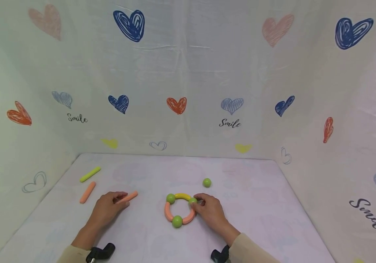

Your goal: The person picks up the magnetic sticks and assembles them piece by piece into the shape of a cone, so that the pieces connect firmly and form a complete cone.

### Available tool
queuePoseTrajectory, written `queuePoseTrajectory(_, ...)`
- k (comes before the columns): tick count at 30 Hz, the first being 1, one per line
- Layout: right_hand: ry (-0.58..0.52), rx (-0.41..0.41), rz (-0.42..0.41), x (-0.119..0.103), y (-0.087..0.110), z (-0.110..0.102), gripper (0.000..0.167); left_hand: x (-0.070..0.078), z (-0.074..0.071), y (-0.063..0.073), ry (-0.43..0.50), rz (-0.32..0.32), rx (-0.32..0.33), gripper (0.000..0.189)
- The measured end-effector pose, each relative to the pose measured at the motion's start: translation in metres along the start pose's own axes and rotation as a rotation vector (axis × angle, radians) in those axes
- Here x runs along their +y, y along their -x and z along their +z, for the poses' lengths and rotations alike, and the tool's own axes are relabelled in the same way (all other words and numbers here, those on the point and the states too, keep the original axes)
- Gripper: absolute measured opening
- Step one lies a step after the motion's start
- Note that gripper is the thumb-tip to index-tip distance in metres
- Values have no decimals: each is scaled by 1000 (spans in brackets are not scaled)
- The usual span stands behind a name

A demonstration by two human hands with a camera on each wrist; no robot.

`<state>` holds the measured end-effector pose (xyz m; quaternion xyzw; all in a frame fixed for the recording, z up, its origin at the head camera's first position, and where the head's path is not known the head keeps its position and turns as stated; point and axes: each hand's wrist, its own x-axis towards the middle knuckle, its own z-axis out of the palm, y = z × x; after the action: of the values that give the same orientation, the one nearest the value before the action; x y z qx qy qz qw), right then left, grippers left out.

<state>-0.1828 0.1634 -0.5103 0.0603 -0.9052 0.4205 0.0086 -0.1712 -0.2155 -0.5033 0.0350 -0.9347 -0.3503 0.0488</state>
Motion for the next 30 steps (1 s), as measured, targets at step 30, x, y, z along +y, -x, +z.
queuePoseTrajectory(30, -15, -38, -13, 3, -4, 0, 31, 98, 46, -13, 332, 24, 34, 27)
